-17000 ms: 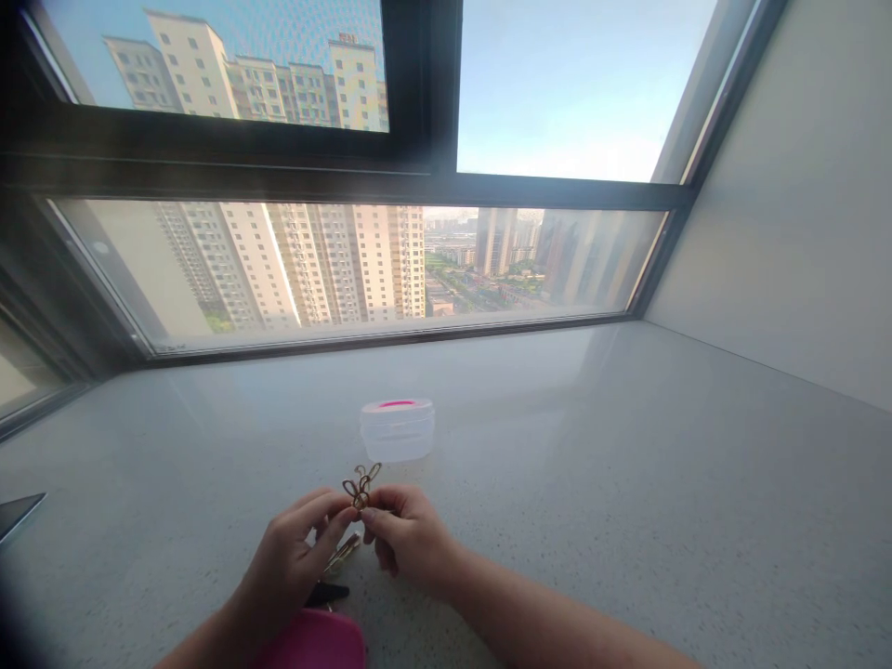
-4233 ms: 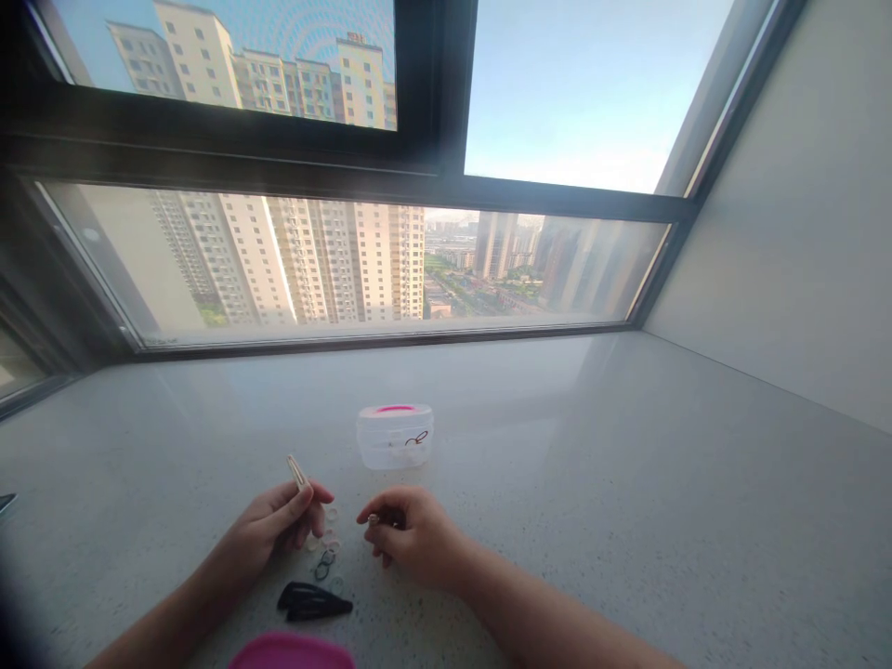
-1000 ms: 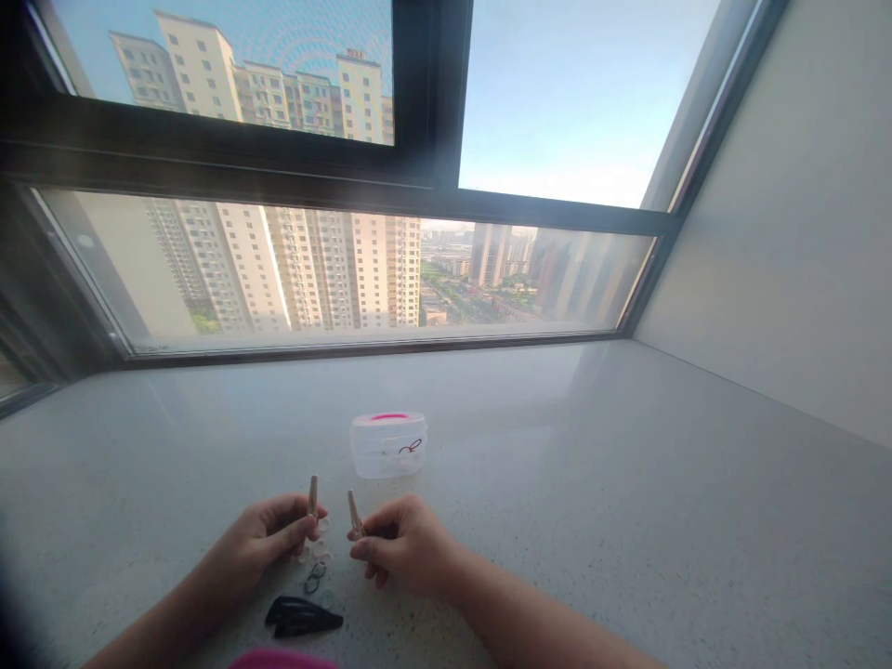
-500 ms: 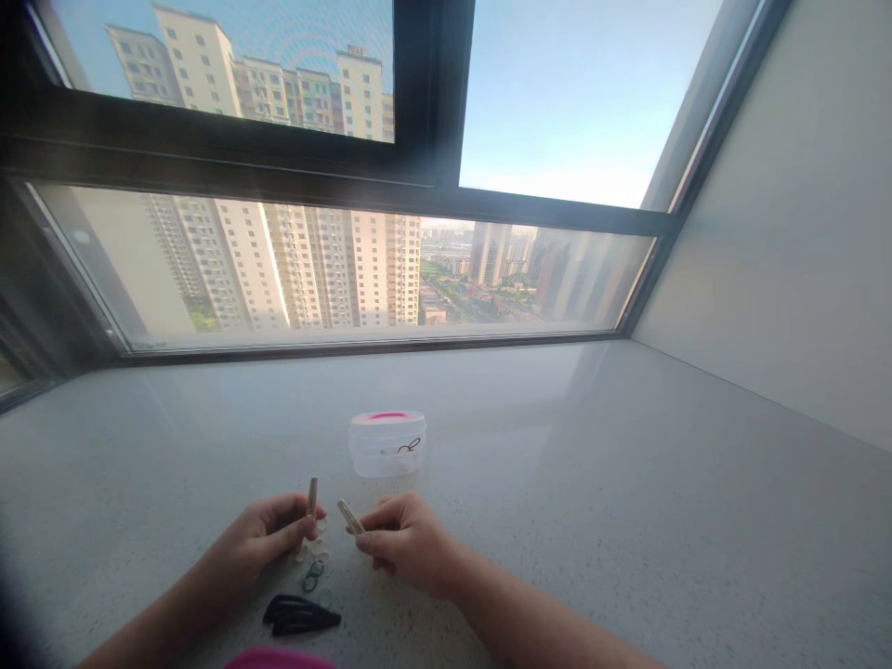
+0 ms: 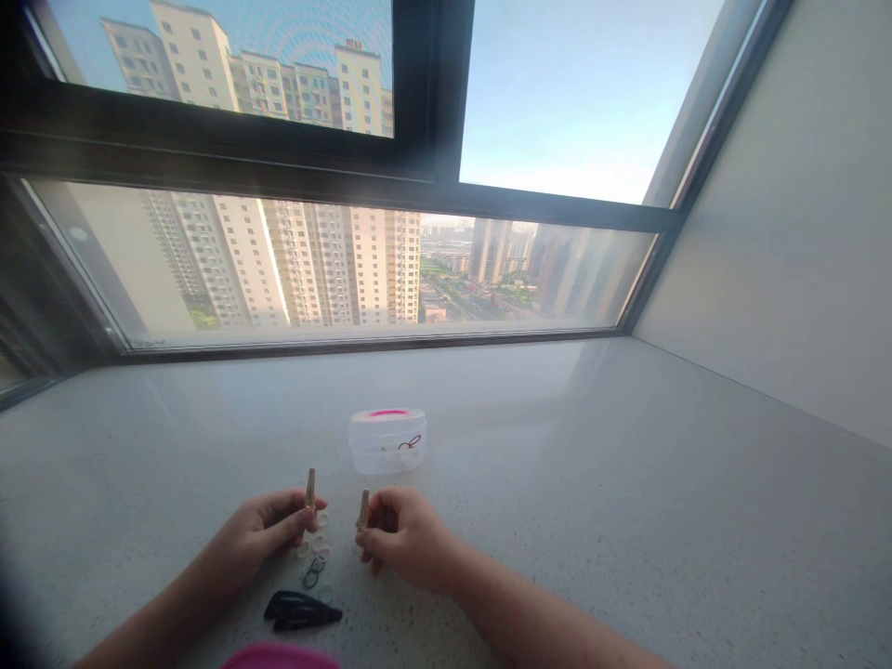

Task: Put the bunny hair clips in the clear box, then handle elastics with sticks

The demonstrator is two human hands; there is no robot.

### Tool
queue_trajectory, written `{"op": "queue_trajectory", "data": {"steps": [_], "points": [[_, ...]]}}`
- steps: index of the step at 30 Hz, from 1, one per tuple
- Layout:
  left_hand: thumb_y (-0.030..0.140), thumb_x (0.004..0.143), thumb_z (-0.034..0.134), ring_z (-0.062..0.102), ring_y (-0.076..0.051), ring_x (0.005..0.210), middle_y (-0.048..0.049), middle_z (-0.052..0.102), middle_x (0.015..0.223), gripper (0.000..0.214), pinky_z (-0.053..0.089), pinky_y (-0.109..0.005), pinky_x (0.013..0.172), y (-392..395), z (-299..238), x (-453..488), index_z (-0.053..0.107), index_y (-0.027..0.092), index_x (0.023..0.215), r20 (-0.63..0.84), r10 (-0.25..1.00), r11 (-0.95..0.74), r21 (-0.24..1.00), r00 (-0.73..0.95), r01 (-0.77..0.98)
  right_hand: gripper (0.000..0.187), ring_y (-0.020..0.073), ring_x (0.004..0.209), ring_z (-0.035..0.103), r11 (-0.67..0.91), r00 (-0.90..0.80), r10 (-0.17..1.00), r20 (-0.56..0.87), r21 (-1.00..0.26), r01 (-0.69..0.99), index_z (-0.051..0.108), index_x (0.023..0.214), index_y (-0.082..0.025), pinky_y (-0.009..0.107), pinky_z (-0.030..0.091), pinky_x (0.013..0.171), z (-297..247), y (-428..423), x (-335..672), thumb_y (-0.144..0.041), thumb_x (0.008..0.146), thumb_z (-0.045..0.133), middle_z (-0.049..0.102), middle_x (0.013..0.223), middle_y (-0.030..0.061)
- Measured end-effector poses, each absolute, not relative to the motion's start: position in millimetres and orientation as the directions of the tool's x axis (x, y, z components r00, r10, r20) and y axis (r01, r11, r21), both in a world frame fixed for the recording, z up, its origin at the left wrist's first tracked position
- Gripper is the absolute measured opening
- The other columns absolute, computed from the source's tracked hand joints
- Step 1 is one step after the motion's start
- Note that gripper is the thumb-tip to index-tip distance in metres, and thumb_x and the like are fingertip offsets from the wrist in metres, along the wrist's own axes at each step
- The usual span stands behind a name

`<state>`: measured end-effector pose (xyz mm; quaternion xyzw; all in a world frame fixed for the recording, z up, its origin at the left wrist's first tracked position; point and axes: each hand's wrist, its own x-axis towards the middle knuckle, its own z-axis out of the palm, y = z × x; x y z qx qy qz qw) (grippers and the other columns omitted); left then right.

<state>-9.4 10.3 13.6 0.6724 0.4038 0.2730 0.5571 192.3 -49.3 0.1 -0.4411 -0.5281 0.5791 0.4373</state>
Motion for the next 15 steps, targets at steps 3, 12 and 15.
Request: {"op": "queue_trajectory", "data": {"steps": [3, 12, 15], "points": [[0.039, 0.072, 0.058, 0.046, -0.012, 0.052, 0.0004, 0.059, 0.061, 0.028, 0.035, -0.021, 0.048, 10.6, 13.4, -8.5, 0.065, 0.013, 0.076, -0.081, 0.851, -0.040, 0.975, 0.519, 0.219, 0.031, 0.0089, 0.049, 0.050, -0.081, -0.237, 0.969, -0.073, -0.996, -0.022, 0.057, 0.080, -0.011, 0.023, 0.043, 0.047, -3.0, -49.7, 193.1, -0.037, 0.066, 0.064, 0.053, 0.057, -0.0017], [0.042, 0.076, 0.054, 0.047, -0.011, 0.050, 0.0014, 0.056, 0.059, 0.031, 0.036, -0.021, 0.048, 12.5, 5.5, -8.5, 0.060, 0.012, 0.077, -0.074, 0.842, -0.030, 0.983, 0.534, 0.184, 0.028, 0.0114, 0.046, 0.053, -0.146, -0.288, 0.948, -0.135, -0.989, -0.016, 0.060, 0.076, -0.009, 0.023, 0.043, 0.046, -6.2, -48.4, 195.1, -0.034, 0.065, 0.064, 0.054, 0.050, -0.0008], [0.044, 0.076, 0.054, 0.047, -0.011, 0.050, 0.0020, 0.055, 0.058, 0.032, 0.036, -0.021, 0.047, 13.6, 2.7, -8.5, 0.059, 0.013, 0.074, -0.068, 0.843, -0.025, 0.986, 0.534, 0.165, 0.028, 0.0113, 0.047, 0.054, -0.136, -0.287, 0.950, -0.124, -0.990, -0.022, 0.061, 0.079, -0.009, 0.024, 0.044, 0.048, -3.7, -49.4, 194.7, -0.034, 0.066, 0.064, 0.056, 0.052, -0.0004]]}}
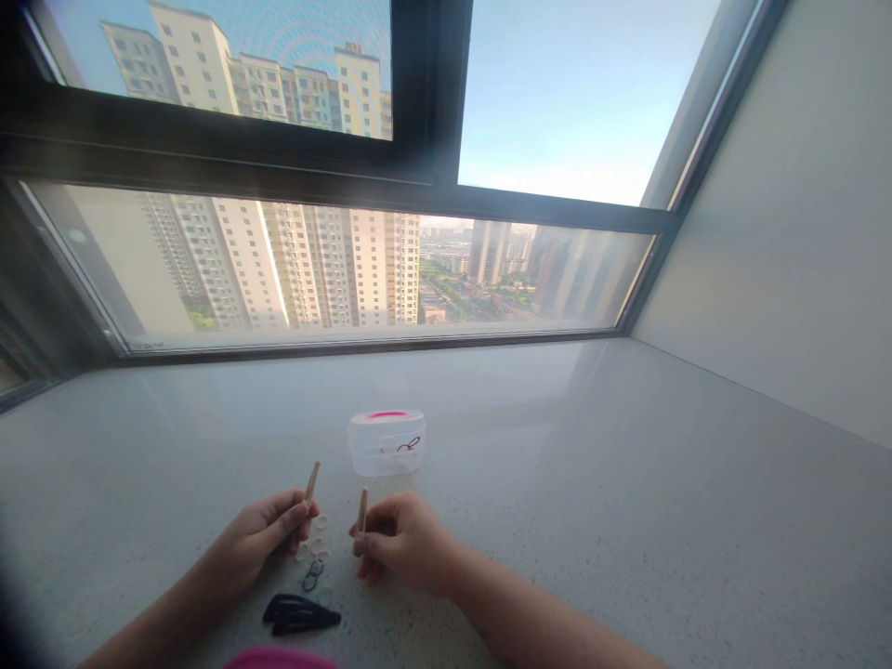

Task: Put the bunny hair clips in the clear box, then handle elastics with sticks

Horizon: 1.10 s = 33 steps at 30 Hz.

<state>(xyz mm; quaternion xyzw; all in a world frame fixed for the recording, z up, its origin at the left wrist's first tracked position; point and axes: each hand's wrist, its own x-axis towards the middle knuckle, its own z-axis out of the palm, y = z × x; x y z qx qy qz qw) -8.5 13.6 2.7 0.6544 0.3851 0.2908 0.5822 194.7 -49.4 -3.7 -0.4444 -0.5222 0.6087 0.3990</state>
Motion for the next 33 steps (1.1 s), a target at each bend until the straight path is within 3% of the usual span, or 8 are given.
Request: {"op": "queue_trajectory", "data": {"steps": [7, 22, 28, 33], "points": [[0.046, 0.076, 0.053, 0.046, -0.010, 0.048, 0.0021, 0.053, 0.056, 0.034, 0.035, -0.020, 0.046, 14.8, -1.2, -8.6, 0.058, 0.012, 0.071, -0.064, 0.845, -0.011, 0.991, 0.531, 0.137, 0.036, 0.0110, 0.051, 0.054, -0.130, -0.281, 0.952, -0.125, -0.992, 0.003, 0.063, 0.085, -0.009, 0.026, 0.045, 0.055, -2.2, -50.9, 194.6, -0.036, 0.062, 0.068, 0.059, 0.057, 0.0016], [0.048, 0.073, 0.055, 0.042, -0.009, 0.045, 0.0046, 0.051, 0.051, 0.034, 0.031, -0.020, 0.044, 11.2, 4.3, -7.9, 0.058, 0.014, 0.066, -0.087, 0.854, 0.018, 0.990, 0.513, 0.137, 0.033, 0.0122, 0.050, 0.055, -0.155, -0.301, 0.944, -0.134, -0.987, -0.047, 0.062, 0.082, -0.010, 0.026, 0.045, 0.051, -5.0, -49.9, 194.1, -0.038, 0.063, 0.067, 0.055, 0.053, -0.0009], [0.047, 0.074, 0.054, 0.041, -0.010, 0.047, 0.0043, 0.049, 0.052, 0.034, 0.031, -0.020, 0.045, 11.0, 5.1, -8.0, 0.058, 0.014, 0.068, -0.078, 0.849, -0.012, 0.986, 0.522, 0.166, 0.041, 0.0112, 0.052, 0.054, -0.123, -0.283, 0.951, -0.122, -0.992, 0.015, 0.064, 0.091, -0.010, 0.026, 0.045, 0.055, -5.3, -50.6, 193.9, -0.040, 0.064, 0.066, 0.061, 0.060, 0.0028], [0.044, 0.074, 0.056, 0.043, -0.011, 0.050, 0.0044, 0.050, 0.055, 0.030, 0.033, -0.020, 0.048, 8.3, 11.0, -7.1, 0.061, 0.014, 0.072, -0.054, 0.847, -0.051, 0.982, 0.529, 0.182, 0.036, 0.0097, 0.051, 0.053, -0.064, -0.293, 0.952, -0.085, -0.995, 0.080, 0.065, 0.089, -0.012, 0.024, 0.044, 0.053, -7.9, -49.3, 194.8, -0.037, 0.064, 0.065, 0.061, 0.066, 0.0030]]}}
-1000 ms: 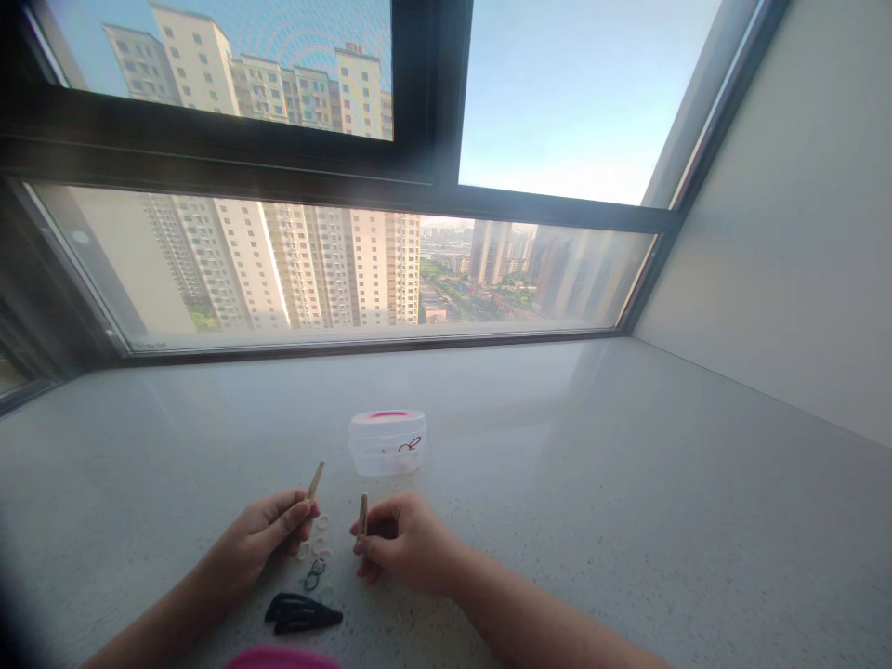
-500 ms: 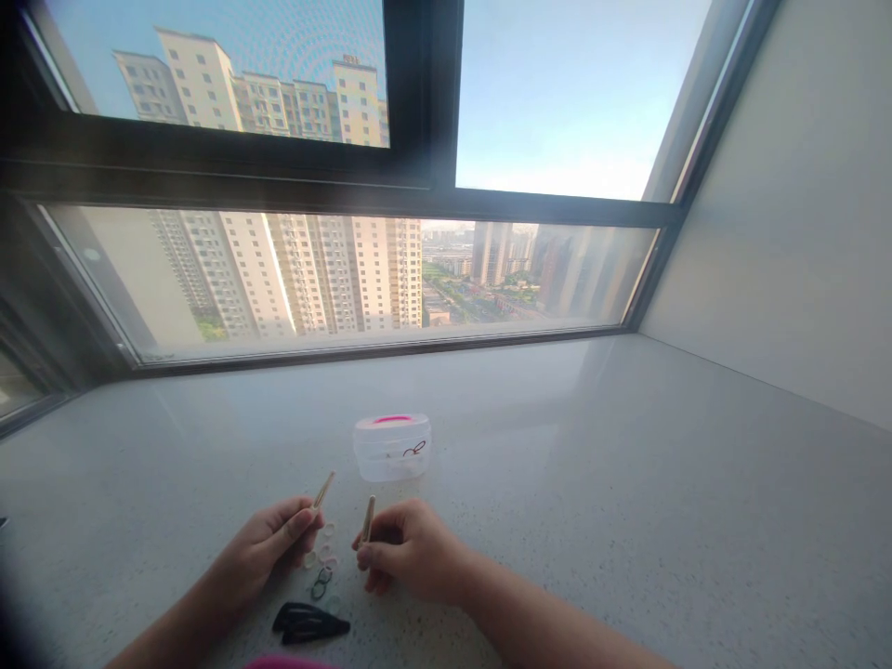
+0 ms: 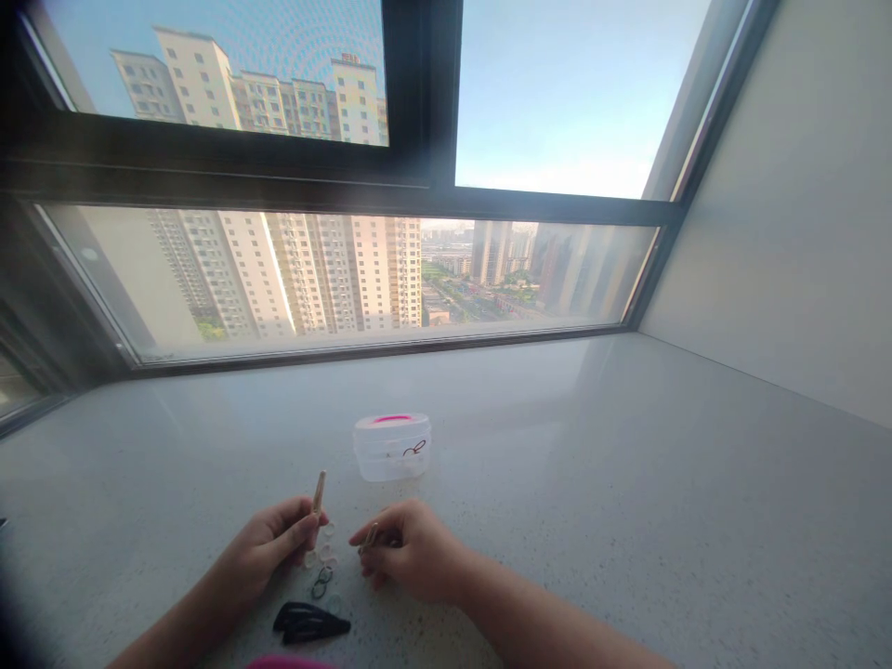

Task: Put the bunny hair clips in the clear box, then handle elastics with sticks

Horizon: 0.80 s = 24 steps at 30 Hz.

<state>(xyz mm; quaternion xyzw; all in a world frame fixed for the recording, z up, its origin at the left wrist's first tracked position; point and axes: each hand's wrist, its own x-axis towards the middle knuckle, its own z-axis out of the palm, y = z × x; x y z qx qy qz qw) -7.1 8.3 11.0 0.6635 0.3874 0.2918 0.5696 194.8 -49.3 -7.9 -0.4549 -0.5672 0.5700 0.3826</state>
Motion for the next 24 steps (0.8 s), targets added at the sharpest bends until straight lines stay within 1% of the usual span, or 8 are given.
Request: {"op": "queue_trajectory", "data": {"steps": [5, 7, 15, 24], "points": [[0.040, 0.075, 0.056, 0.045, -0.012, 0.052, 0.0033, 0.053, 0.058, 0.027, 0.035, -0.021, 0.050, 7.4, 12.4, -7.6, 0.062, 0.014, 0.076, -0.050, 0.840, -0.058, 0.982, 0.540, 0.182, 0.035, 0.0103, 0.051, 0.052, -0.116, -0.324, 0.940, -0.110, -0.993, 0.000, 0.063, 0.088, -0.011, 0.025, 0.043, 0.053, -6.5, -48.7, 196.1, -0.040, 0.068, 0.062, 0.054, 0.057, -0.0006], [0.039, 0.075, 0.056, 0.046, -0.012, 0.053, 0.0026, 0.054, 0.059, 0.027, 0.035, -0.021, 0.050, 8.0, 11.8, -8.0, 0.063, 0.014, 0.077, -0.051, 0.837, -0.060, 0.981, 0.545, 0.184, 0.035, 0.0105, 0.050, 0.052, -0.132, -0.338, 0.934, -0.119, -0.991, -0.016, 0.062, 0.085, -0.011, 0.025, 0.042, 0.052, -4.2, -49.2, 196.7, -0.040, 0.067, 0.062, 0.053, 0.056, -0.0011], [0.037, 0.077, 0.055, 0.045, -0.011, 0.052, 0.0020, 0.055, 0.061, 0.024, 0.035, -0.021, 0.050, 10.2, 7.4, -9.9, 0.062, 0.013, 0.078, -0.035, 0.824, -0.065, 0.986, 0.565, 0.156, 0.029, 0.0086, 0.049, 0.050, -0.118, -0.354, 0.929, -0.104, -0.993, -0.018, 0.058, 0.082, -0.012, 0.022, 0.040, 0.047, -0.8, -49.9, 196.2, -0.038, 0.071, 0.057, 0.049, 0.062, -0.0017], [0.039, 0.078, 0.052, 0.044, -0.011, 0.051, 0.0033, 0.051, 0.060, 0.026, 0.033, -0.020, 0.048, 12.1, 4.4, -9.1, 0.059, 0.014, 0.079, -0.037, 0.827, -0.075, 0.982, 0.561, 0.176, 0.020, 0.0069, 0.046, 0.048, -0.086, -0.353, 0.932, -0.083, -0.996, 0.007, 0.054, 0.080, -0.013, 0.019, 0.039, 0.044, -5.6, -49.2, 195.5, -0.032, 0.075, 0.051, 0.047, 0.061, -0.0026]]}}
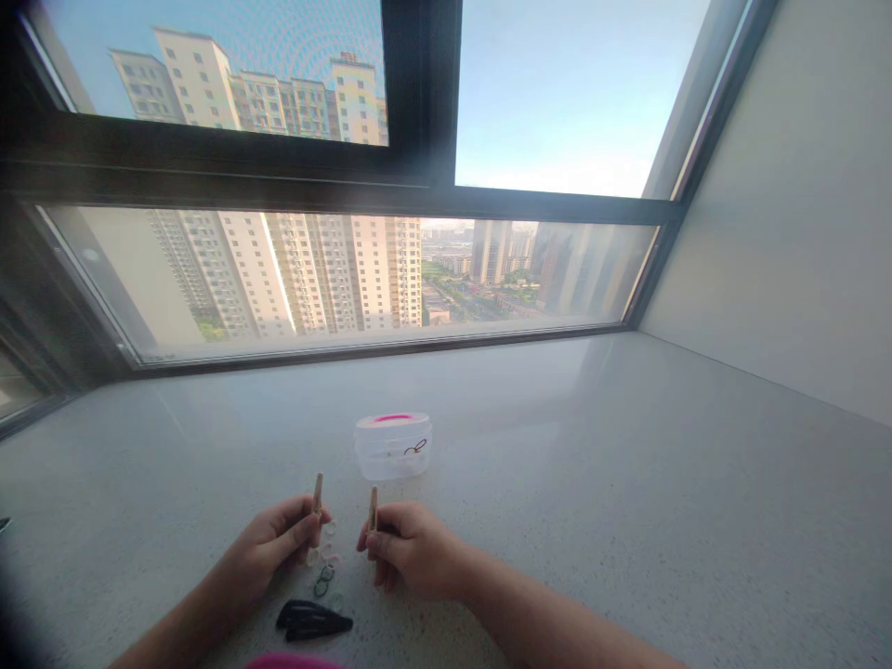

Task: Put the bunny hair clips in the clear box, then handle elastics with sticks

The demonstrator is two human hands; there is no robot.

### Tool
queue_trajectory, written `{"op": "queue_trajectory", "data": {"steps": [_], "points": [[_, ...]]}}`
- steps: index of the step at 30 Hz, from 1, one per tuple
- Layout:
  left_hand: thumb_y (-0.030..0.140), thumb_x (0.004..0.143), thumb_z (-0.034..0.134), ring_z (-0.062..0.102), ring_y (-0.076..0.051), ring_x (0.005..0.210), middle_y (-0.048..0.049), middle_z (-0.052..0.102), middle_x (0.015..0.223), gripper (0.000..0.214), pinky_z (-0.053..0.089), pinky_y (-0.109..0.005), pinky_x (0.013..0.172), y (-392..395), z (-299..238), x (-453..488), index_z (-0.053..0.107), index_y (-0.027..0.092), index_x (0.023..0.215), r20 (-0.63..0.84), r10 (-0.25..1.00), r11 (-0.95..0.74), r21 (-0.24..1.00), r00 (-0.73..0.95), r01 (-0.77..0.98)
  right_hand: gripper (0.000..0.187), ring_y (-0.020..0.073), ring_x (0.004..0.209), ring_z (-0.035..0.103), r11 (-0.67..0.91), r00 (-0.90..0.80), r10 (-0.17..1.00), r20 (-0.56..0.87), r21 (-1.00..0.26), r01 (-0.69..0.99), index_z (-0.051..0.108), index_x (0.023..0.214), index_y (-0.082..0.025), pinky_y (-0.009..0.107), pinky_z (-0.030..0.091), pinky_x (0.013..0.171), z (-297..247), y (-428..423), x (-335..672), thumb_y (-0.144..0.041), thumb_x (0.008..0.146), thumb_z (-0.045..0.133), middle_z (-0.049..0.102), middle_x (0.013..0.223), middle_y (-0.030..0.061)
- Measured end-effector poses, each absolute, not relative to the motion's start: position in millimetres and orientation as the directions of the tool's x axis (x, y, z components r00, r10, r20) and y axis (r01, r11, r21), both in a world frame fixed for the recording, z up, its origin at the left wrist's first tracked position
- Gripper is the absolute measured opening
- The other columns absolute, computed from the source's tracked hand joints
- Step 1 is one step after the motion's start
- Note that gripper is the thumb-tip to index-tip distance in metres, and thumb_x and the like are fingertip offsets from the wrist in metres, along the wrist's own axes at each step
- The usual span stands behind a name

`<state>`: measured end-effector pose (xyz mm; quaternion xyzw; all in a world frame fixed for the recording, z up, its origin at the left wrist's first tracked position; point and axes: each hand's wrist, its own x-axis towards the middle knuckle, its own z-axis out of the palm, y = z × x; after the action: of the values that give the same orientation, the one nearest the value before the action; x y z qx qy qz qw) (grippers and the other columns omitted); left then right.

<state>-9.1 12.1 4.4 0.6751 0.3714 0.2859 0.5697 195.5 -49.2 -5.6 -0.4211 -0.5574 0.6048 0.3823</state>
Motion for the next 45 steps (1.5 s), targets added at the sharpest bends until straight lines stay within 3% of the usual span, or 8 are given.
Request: {"op": "queue_trajectory", "data": {"steps": [9, 45], "points": [[0.042, 0.079, 0.050, 0.039, -0.010, 0.050, 0.0048, 0.044, 0.054, 0.030, 0.030, -0.020, 0.046, 11.5, 2.3, -9.0, 0.057, 0.013, 0.076, -0.038, 0.831, -0.075, 0.981, 0.555, 0.179, 0.018, 0.0073, 0.046, 0.048, -0.071, -0.352, 0.933, -0.077, -0.997, 0.031, 0.053, 0.081, -0.014, 0.018, 0.037, 0.044, -2.7, -50.6, 195.8, -0.030, 0.076, 0.049, 0.046, 0.058, -0.0032], [0.045, 0.076, 0.053, 0.039, -0.009, 0.049, 0.0047, 0.044, 0.055, 0.031, 0.030, -0.019, 0.045, 9.1, 5.8, -6.1, 0.054, 0.015, 0.069, -0.059, 0.849, -0.021, 0.989, 0.526, 0.146, 0.011, 0.0072, 0.046, 0.046, -0.053, -0.355, 0.931, -0.088, -0.993, 0.107, 0.051, 0.080, -0.014, 0.017, 0.036, 0.044, -1.7, -52.3, 195.3, -0.021, 0.077, 0.043, 0.044, 0.055, -0.0038]]}}
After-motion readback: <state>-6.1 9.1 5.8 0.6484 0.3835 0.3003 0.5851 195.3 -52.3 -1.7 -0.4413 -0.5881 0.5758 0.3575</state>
